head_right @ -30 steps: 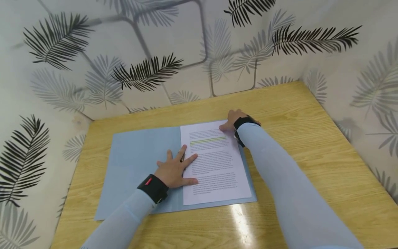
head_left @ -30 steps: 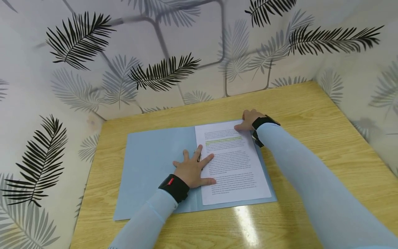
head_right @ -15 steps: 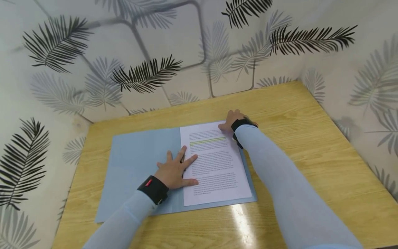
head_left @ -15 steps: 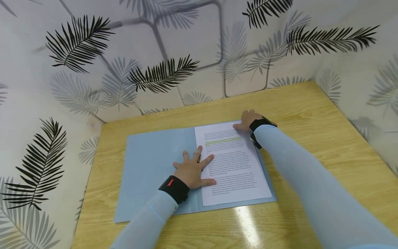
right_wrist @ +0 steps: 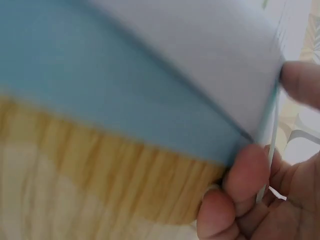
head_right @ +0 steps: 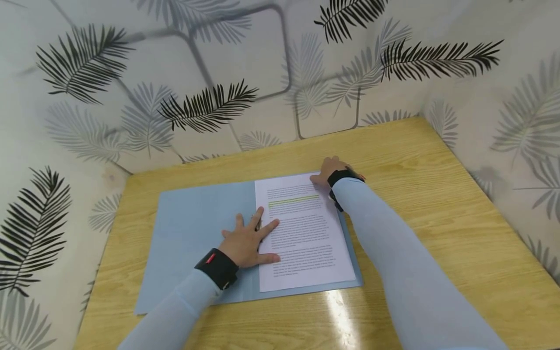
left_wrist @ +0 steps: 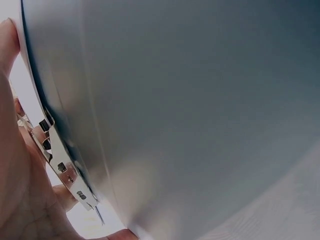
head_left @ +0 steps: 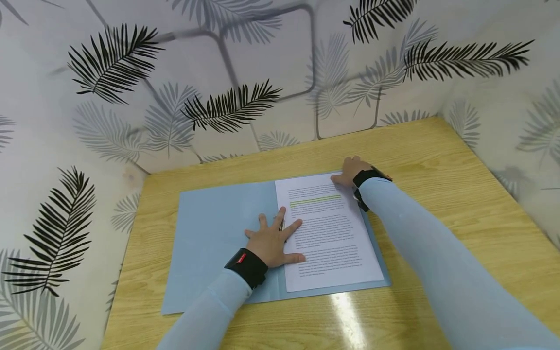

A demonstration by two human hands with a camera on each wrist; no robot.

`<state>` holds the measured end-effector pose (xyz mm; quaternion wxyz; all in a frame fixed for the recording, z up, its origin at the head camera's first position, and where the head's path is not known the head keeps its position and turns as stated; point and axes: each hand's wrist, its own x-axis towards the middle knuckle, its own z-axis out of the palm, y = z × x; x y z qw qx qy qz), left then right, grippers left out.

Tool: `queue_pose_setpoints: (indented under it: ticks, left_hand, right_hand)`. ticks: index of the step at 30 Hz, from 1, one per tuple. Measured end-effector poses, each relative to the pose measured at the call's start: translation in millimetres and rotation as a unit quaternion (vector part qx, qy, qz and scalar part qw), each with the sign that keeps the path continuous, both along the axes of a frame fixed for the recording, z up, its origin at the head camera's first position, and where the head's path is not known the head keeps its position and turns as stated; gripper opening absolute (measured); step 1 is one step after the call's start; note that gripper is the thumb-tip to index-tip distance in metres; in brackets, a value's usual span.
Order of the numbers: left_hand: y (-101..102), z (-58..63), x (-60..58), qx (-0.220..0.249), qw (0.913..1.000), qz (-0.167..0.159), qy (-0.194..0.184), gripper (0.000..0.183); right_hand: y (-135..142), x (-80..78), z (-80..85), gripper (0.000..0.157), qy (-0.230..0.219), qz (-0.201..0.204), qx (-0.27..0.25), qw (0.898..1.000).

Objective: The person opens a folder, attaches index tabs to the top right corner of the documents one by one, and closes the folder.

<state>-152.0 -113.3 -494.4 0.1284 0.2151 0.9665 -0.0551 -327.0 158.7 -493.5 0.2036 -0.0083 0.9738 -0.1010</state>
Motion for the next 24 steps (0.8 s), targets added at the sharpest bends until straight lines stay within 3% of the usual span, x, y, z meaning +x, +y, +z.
queue_pose_setpoints:
  ticks: [6, 16, 24]
  left_hand:
    - [-1, -1.0, -0.9, 0.003, 1.0, 0.005, -0.004, 0.097]
    - [0, 4.5, 0.6, 0.007, 0.9999, 0.002, -0.009, 0.097]
    - [0, 5.7, 0.0, 0.005, 0.9999, 0.003, -0.015, 0.097]
  right_hand:
    - [4, -7.0, -11.2, 0.093, 0.003, 0.01, 0.012, 1.0]
    - [-1, 15.2, 17.8, 0.085, -0.004, 0.022, 0.013, 1.0]
    - [5, 9.7, 12.9, 0.079, -0.014, 0.025, -0.003, 1.0]
